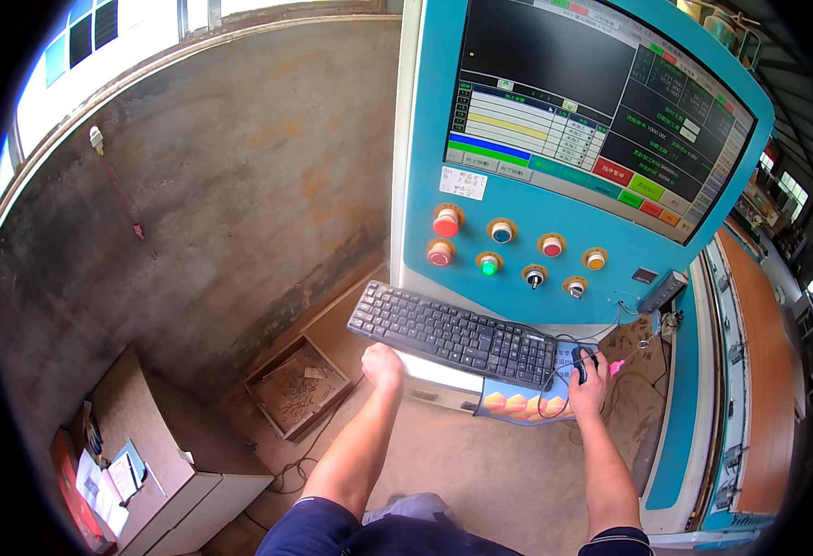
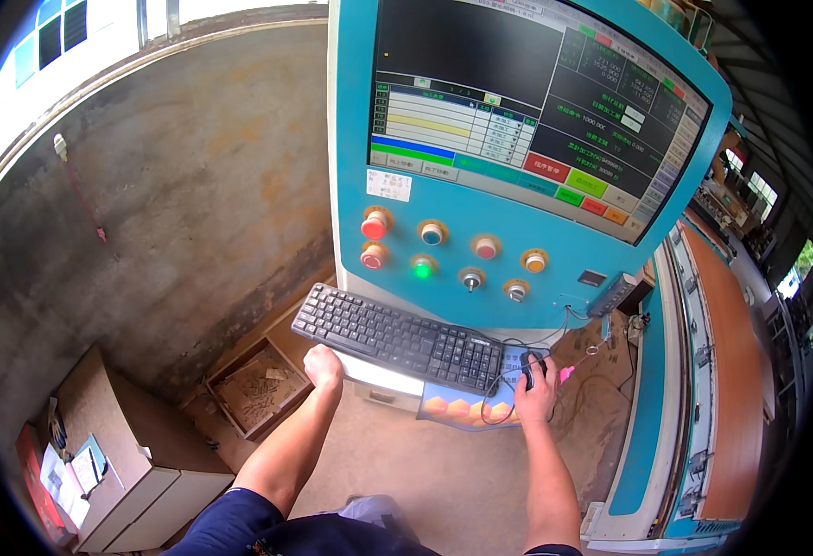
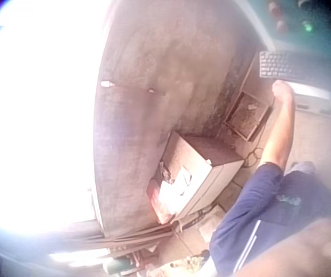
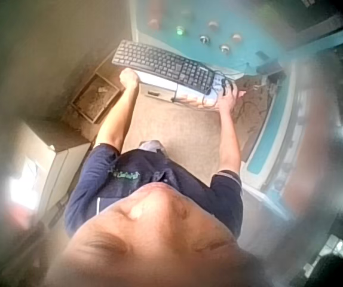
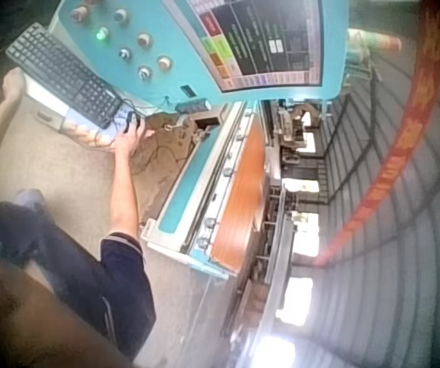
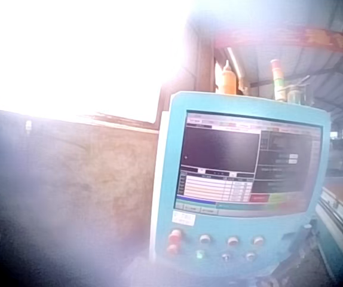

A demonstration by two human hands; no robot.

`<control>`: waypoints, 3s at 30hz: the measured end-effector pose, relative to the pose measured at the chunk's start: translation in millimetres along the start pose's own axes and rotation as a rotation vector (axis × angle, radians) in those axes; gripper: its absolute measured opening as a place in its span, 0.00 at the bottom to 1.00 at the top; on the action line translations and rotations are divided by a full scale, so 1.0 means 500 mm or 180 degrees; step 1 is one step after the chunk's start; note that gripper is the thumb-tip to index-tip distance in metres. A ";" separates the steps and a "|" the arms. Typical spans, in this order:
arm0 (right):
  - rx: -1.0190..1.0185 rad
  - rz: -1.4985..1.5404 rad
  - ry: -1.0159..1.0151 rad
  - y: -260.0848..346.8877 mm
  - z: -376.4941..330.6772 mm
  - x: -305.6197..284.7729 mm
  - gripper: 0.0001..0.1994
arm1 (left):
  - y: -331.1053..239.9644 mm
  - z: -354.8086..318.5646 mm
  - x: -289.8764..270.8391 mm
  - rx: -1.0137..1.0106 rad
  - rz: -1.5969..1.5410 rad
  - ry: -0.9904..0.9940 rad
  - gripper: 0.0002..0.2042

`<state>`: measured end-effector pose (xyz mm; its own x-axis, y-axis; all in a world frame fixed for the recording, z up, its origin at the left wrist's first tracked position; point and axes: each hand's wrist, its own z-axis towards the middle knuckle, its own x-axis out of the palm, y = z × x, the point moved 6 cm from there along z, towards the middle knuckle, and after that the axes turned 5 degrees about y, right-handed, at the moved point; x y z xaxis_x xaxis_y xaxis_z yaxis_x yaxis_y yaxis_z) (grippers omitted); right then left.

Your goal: The person lifts a large wooden board and places it onto a CNC machine table. They then walk to the control panel and use a keyboard and mouse to input commands and configure the machine settings.

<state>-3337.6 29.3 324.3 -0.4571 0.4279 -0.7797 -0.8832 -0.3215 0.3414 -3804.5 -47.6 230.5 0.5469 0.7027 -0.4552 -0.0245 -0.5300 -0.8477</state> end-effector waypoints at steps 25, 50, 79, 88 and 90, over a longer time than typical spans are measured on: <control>-0.0027 0.0037 0.0052 0.005 0.000 -0.006 0.21 | -0.028 -0.029 -0.019 0.0017 -0.0125 -0.0173 0.23; 0.0025 0.0053 0.0072 0.012 0.000 -0.006 0.22 | -0.031 -0.038 -0.028 -0.0094 -0.0333 -0.0110 0.22; 0.0003 -0.0056 0.0110 0.004 0.000 -0.002 0.22 | -0.033 -0.036 -0.026 0.0088 -0.0230 -0.0195 0.22; -0.0049 -0.0036 0.0078 0.004 0.000 -0.001 0.22 | -0.008 -0.016 -0.009 -0.0056 -0.0365 -0.0063 0.22; -0.0019 0.0023 0.0091 0.006 0.001 0.000 0.22 | 0.003 -0.002 0.002 0.0005 -0.0188 -0.0032 0.22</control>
<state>-3340.0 28.9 325.7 -0.4602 0.4011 -0.7920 -0.8792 -0.3297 0.3439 -3803.2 -47.9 229.2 0.5389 0.7374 -0.4072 0.0062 -0.4868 -0.8735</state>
